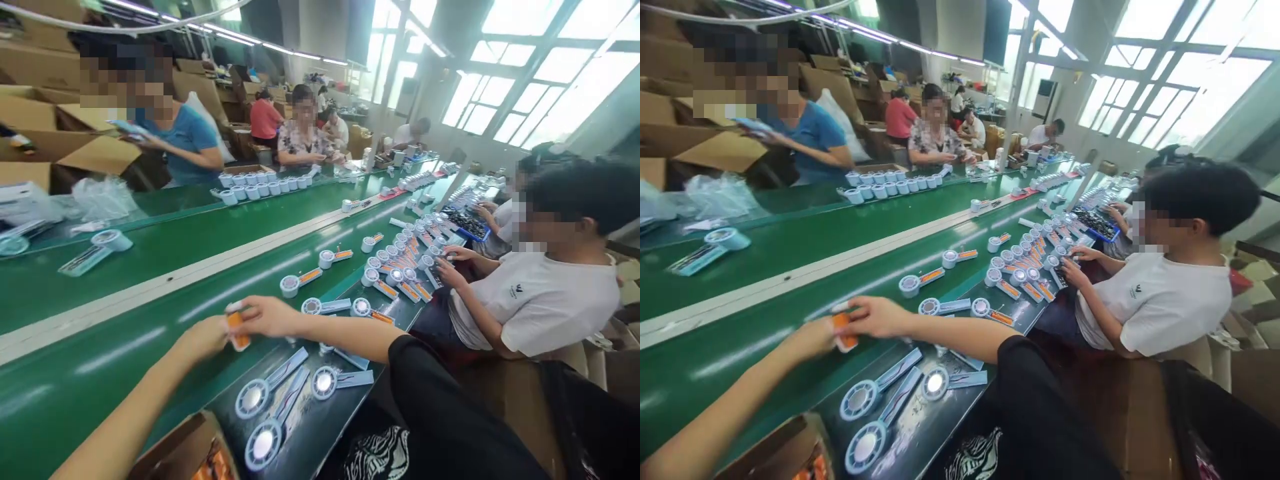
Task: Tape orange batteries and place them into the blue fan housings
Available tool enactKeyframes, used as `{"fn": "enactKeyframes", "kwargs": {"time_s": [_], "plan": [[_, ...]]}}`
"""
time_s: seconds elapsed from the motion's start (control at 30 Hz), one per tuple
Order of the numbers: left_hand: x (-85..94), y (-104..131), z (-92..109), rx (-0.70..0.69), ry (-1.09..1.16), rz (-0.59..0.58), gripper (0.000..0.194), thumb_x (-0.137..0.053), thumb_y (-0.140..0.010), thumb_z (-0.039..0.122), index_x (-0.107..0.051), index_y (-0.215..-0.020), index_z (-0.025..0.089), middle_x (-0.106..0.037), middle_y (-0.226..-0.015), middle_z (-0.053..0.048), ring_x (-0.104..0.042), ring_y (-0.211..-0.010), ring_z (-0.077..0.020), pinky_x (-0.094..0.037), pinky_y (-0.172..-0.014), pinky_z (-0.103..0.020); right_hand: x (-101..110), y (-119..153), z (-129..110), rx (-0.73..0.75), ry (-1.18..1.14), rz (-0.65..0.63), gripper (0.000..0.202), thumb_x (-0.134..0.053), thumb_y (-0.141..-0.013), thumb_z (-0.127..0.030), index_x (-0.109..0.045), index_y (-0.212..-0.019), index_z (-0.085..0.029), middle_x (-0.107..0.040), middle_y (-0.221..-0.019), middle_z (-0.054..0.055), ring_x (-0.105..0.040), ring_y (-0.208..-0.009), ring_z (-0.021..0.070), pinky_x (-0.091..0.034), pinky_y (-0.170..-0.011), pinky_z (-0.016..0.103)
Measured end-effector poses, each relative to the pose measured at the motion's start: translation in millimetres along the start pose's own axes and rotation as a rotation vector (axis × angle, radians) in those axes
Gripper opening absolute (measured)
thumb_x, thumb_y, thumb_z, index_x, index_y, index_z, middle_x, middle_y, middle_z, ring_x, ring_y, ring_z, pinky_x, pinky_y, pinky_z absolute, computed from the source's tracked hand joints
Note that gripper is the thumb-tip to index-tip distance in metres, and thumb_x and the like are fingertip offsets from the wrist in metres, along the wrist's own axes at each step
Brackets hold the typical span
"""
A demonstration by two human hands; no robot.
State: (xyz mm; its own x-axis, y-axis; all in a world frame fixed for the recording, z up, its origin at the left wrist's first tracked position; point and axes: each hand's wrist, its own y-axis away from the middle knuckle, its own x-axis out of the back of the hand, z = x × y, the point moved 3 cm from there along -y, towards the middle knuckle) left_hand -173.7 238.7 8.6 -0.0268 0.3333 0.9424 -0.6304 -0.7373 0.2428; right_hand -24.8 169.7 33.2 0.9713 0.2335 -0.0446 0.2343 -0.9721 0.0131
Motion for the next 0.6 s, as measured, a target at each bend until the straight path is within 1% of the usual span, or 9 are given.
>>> {"fn": "enactKeyframes", "kwargs": {"time_s": [0.07,0.1,0.17,0.2,0.27,0.33,0.43,0.53,0.6], "plan": [[3.8,-0.9,3.3,0.046,0.001,-0.051,0.014,-0.062,-0.081,0.030,-0.075,-0.084,0.025,-0.080,-0.092,-0.005,-0.072,-0.088,-0.0254,-0.050,-0.075,-0.030,11.5,-2.7,-2.4,0.028,0.154,0.107,0.037,-0.081,-0.079,-0.053,-0.071,-0.101,-0.025,-0.079,-0.085,-0.004,-0.078,-0.090,0.0236,-0.063,-0.083,0.037],[4.1,-1.6,2.2,0.070,0.010,-0.062,0.013,-0.064,-0.083,0.031,-0.075,-0.085,0.026,-0.080,-0.095,-0.006,-0.072,-0.094,-0.0257,-0.050,-0.078,-0.029,18.1,-5.7,-2.0,0.029,0.192,0.121,0.033,-0.080,-0.080,-0.045,-0.070,-0.102,-0.022,-0.079,-0.088,-0.003,-0.077,-0.090,0.0218,-0.062,-0.087,0.036],[1.0,-4.0,-4.7,0.107,0.041,-0.062,0.014,-0.064,-0.089,0.034,-0.075,-0.093,0.026,-0.079,-0.107,-0.006,-0.070,-0.106,-0.0242,-0.051,-0.088,-0.029,31.0,-16.6,4.5,0.022,0.214,0.079,0.033,-0.081,-0.076,-0.032,-0.068,-0.104,-0.021,-0.080,-0.096,0.001,-0.078,-0.095,0.0213,-0.061,-0.094,0.037],[-2.0,-5.3,-9.2,0.124,0.058,-0.056,0.018,-0.062,-0.094,0.035,-0.075,-0.100,0.025,-0.078,-0.112,-0.007,-0.069,-0.109,-0.0232,-0.051,-0.093,-0.031,36.7,-23.2,10.0,0.023,0.234,0.057,0.034,-0.080,-0.076,-0.028,-0.067,-0.106,-0.021,-0.081,-0.100,0.003,-0.078,-0.098,0.0218,-0.060,-0.097,0.039],[-8.7,-7.2,-15.8,0.153,0.088,-0.041,0.027,-0.058,-0.102,0.041,-0.071,-0.113,0.020,-0.074,-0.118,-0.008,-0.068,-0.109,-0.0222,-0.052,-0.099,-0.039,44.5,-33.7,22.2,0.031,0.290,0.012,0.035,-0.079,-0.076,-0.023,-0.066,-0.108,-0.021,-0.080,-0.106,0.006,-0.077,-0.101,0.0224,-0.058,-0.101,0.041],[-13.9,-8.7,-17.0,0.174,0.108,-0.027,0.035,-0.058,-0.104,0.046,-0.067,-0.121,0.017,-0.071,-0.119,-0.009,-0.068,-0.107,-0.0223,-0.054,-0.100,-0.045,48.5,-37.2,31.4,0.050,0.370,-0.023,0.034,-0.077,-0.078,-0.021,-0.066,-0.110,-0.022,-0.080,-0.109,0.006,-0.077,-0.101,0.0222,-0.057,-0.102,0.041],[-17.1,-12.8,-13.9,0.191,0.123,-0.012,0.038,-0.060,-0.104,0.048,-0.065,-0.125,0.017,-0.070,-0.119,-0.009,-0.068,-0.107,-0.0227,-0.056,-0.098,-0.047,52.7,-35.9,36.8,0.079,0.529,-0.057,0.030,-0.076,-0.083,-0.022,-0.065,-0.111,-0.023,-0.079,-0.104,0.005,-0.077,-0.096,0.0218,-0.057,-0.097,0.038],[-17.0,-19.4,-12.1,0.206,0.128,-0.013,0.038,-0.061,-0.103,0.047,-0.065,-0.125,0.017,-0.069,-0.119,-0.009,-0.068,-0.106,-0.0224,-0.056,-0.098,-0.046,56.3,-37.0,34.9,0.100,0.711,-0.114,0.016,-0.072,-0.090,-0.023,-0.064,-0.104,-0.023,-0.077,-0.089,0.003,-0.073,-0.084,0.0210,-0.055,-0.084,0.033],[-15.7,-22.4,-9.1,0.221,0.124,-0.019,0.037,-0.061,-0.103,0.047,-0.065,-0.124,0.017,-0.070,-0.118,-0.008,-0.068,-0.105,-0.0220,-0.056,-0.097,-0.046,56.1,-37.2,29.7,0.109,0.837,-0.171,0.006,-0.068,-0.095,-0.022,-0.064,-0.098,-0.022,-0.074,-0.084,0.002,-0.070,-0.078,0.0201,-0.052,-0.076,0.029]]}}
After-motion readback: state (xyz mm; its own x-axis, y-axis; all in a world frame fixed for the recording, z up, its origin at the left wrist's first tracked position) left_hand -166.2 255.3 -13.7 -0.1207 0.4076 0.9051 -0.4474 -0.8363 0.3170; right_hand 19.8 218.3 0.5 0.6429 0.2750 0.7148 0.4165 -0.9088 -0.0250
